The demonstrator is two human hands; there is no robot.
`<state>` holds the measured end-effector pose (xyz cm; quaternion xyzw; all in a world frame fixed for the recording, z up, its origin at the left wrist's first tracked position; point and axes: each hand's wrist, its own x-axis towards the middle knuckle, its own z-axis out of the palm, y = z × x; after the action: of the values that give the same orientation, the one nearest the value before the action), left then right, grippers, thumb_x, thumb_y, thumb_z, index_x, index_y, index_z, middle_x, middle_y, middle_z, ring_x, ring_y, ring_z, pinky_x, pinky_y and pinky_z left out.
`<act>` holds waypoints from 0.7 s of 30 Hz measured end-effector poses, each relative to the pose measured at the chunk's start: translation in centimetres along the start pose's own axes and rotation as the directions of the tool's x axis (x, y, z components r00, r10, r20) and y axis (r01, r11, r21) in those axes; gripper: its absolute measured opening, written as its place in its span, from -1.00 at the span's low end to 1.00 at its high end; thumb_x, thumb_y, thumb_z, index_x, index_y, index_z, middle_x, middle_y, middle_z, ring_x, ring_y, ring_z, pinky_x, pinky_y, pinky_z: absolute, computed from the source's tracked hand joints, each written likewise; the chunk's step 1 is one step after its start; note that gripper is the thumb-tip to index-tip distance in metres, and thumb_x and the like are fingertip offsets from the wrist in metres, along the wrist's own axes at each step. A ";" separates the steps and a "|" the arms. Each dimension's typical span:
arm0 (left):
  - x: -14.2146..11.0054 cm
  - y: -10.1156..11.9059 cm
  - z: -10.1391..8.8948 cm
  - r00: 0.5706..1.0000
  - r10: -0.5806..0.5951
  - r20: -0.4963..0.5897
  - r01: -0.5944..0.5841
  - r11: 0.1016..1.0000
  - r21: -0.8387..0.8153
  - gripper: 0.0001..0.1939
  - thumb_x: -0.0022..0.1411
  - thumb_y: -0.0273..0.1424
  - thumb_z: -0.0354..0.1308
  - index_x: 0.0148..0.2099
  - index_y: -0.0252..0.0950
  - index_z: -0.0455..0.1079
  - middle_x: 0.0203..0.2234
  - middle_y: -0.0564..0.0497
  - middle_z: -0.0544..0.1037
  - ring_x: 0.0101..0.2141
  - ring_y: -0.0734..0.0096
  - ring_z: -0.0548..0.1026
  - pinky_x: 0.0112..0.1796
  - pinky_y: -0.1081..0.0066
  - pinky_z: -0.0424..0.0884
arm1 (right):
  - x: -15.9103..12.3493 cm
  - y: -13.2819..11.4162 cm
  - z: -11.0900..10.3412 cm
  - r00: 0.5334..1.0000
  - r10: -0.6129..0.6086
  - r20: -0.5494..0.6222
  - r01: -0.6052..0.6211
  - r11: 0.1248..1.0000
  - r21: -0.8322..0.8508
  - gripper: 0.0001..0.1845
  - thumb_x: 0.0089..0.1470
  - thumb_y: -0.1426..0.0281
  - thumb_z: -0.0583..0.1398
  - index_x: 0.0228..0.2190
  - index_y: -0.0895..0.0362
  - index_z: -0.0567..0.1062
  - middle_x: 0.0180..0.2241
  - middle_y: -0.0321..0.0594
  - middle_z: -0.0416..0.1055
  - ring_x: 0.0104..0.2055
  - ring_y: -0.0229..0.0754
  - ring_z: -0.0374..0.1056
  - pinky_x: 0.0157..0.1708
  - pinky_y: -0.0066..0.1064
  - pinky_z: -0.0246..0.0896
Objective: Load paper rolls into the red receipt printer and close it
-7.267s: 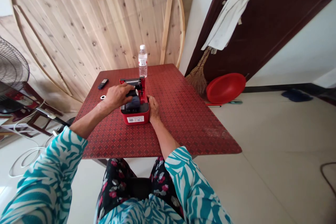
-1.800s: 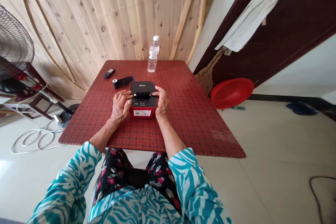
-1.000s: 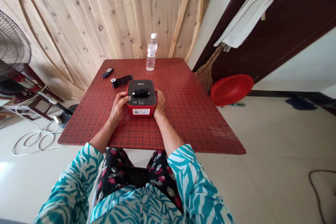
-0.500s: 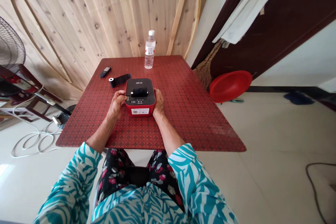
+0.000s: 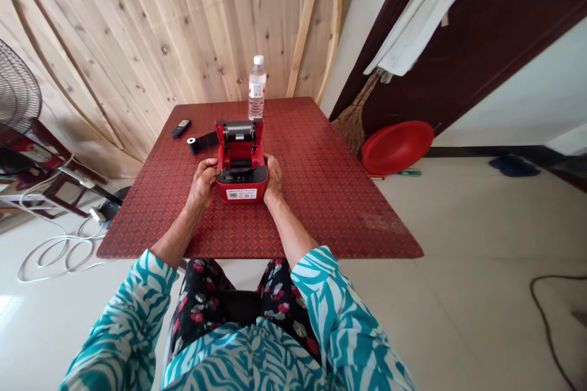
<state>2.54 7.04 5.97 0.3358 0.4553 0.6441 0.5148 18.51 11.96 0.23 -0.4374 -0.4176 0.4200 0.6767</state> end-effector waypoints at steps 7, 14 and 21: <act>-0.2 -0.1 -0.3 1.000 0.008 -0.007 -0.007 0.999 0.046 -0.67 -0.15 -0.36 0.25 -0.25 -0.23 0.35 -0.54 0.15 0.44 -0.52 0.51 0.39 -0.45 0.49 0.28 | 0.0 -0.5 -0.3 0.999 -0.013 0.037 0.014 0.999 -0.037 -0.58 0.15 0.13 -0.01 -0.24 0.05 0.55 -0.14 -0.21 0.53 -0.03 -0.14 0.34 0.03 -0.27 0.19; 0.9 2.9 -0.5 0.953 0.255 0.165 -0.298 0.892 0.341 -0.78 0.00 -0.35 0.32 -0.24 -0.28 0.54 -0.41 0.02 0.55 -0.40 0.44 0.43 -0.33 0.47 0.33 | -0.1 -0.6 -0.4 0.999 -0.005 0.034 0.006 0.999 -0.045 -0.57 0.15 0.09 0.00 -0.22 0.04 0.55 -0.12 -0.23 0.52 -0.02 -0.14 0.34 0.06 -0.25 0.17; 5.4 5.1 3.9 0.771 0.045 0.635 -0.520 0.620 0.588 -0.77 -0.16 -0.64 0.29 -0.48 -0.18 0.56 -0.51 0.05 0.59 -0.44 0.33 0.51 -0.35 0.46 0.35 | 0.3 0.1 -0.3 1.000 -0.014 0.014 0.014 1.000 0.009 -0.56 0.12 0.04 0.04 -0.20 0.04 0.54 -0.11 -0.23 0.52 -0.01 -0.14 0.36 0.09 -0.24 0.19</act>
<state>2.93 12.95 11.92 0.7586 0.4392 0.3506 0.3297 18.81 12.17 0.08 -0.4284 -0.4237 0.4203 0.6784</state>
